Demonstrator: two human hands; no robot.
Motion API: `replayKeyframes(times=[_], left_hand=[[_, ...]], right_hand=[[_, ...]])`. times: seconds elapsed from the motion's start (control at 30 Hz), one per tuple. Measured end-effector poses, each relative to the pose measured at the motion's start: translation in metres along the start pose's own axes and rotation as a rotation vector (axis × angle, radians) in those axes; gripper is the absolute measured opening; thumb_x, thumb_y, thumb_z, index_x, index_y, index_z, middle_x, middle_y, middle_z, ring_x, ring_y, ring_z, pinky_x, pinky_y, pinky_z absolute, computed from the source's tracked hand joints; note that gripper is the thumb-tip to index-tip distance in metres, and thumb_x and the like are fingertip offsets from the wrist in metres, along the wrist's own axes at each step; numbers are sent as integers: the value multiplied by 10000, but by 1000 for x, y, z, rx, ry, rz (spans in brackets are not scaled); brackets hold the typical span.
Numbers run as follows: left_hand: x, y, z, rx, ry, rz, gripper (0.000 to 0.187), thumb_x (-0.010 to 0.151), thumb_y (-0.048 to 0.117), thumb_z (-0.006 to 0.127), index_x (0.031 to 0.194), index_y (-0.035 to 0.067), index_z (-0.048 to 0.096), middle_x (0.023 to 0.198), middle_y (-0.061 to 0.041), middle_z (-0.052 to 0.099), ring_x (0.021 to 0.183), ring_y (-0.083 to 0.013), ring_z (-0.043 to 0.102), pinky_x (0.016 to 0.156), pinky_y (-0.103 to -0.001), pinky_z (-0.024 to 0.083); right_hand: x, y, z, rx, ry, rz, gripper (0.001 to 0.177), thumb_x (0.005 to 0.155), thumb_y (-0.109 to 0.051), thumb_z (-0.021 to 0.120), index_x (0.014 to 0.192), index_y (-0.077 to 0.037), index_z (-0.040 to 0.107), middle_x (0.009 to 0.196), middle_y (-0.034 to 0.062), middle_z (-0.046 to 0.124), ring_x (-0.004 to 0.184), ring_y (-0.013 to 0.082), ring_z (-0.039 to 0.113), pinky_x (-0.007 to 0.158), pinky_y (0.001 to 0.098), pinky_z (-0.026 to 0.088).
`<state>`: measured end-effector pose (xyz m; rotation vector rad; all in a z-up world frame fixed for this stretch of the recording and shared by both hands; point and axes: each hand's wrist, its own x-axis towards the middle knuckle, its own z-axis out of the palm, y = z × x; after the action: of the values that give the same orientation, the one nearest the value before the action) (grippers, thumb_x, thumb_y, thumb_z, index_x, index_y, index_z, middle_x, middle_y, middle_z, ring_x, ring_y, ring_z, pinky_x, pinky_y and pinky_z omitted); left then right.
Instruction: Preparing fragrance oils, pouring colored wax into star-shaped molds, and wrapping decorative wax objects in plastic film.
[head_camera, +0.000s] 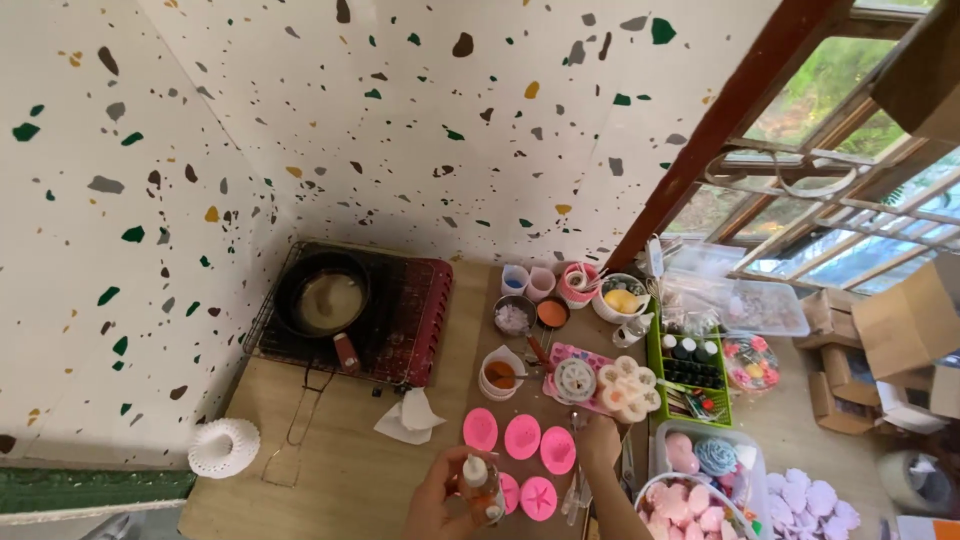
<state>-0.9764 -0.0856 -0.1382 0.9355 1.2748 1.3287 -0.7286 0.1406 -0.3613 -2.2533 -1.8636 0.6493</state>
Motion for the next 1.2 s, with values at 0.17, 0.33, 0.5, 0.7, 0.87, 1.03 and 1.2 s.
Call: replayKeyframes(times=[0.17, 0.33, 0.5, 0.7, 0.87, 1.03, 1.2], left_hand=[[15, 2, 2, -2, 95, -71, 670, 731, 276, 900, 1283, 104, 562, 1220, -43, 730, 1097, -195, 730, 920, -379, 612], [39, -32, 8, -26, 72, -255, 676, 701, 179, 810, 1337, 128, 585, 1133, -53, 729, 1057, -207, 751, 882, -341, 625], [80, -94, 21, 219, -26, 13, 443, 800, 150, 880, 1171, -2, 692, 1056, -130, 603, 1015, -273, 646, 886, -358, 557], [123, -162, 20, -238, -70, -433, 387, 862, 274, 745, 1202, 93, 708, 1048, -53, 721, 927, -200, 708, 780, -361, 607], [133, -184, 20, -561, -131, -793, 374, 933, 344, 733, 1179, 67, 687, 1011, -93, 727, 893, -245, 735, 795, -394, 633], [137, -118, 28, -596, -137, -1031, 411, 891, 432, 686, 1152, 121, 621, 900, -137, 693, 746, -277, 706, 670, -409, 617], [140, -141, 32, -646, -139, -771, 358, 876, 180, 738, 1189, 41, 632, 995, -112, 750, 805, -216, 773, 737, -394, 649]], right_hand=[[-13, 10, 1, 49, 59, -120, 414, 822, -190, 690, 1224, -96, 684, 1003, 216, 735, 921, 413, 705, 770, 544, 559], [-80, -6, -45, 635, -256, -221, 411, 915, -303, 691, 1219, -28, 729, 995, 126, 808, 875, 225, 765, 799, 392, 600], [-145, -40, -80, 932, -784, -348, 524, 875, -195, 711, 1346, -7, 579, 1186, 35, 726, 1076, 130, 696, 929, 307, 563], [-114, -45, -37, 931, -768, -33, 414, 895, -225, 700, 1229, 18, 673, 1036, 76, 738, 904, 155, 700, 778, 312, 572], [-75, -52, -27, 1016, -864, 273, 369, 864, -236, 672, 1149, -2, 684, 946, 93, 754, 801, 197, 717, 702, 312, 568], [-42, -47, -12, 1129, -979, 444, 301, 876, -243, 643, 1016, 23, 672, 796, 123, 719, 634, 224, 671, 557, 324, 511], [-32, -58, -14, 1080, -981, 548, 312, 863, -266, 642, 994, 14, 681, 688, 116, 661, 526, 206, 613, 473, 306, 459]])
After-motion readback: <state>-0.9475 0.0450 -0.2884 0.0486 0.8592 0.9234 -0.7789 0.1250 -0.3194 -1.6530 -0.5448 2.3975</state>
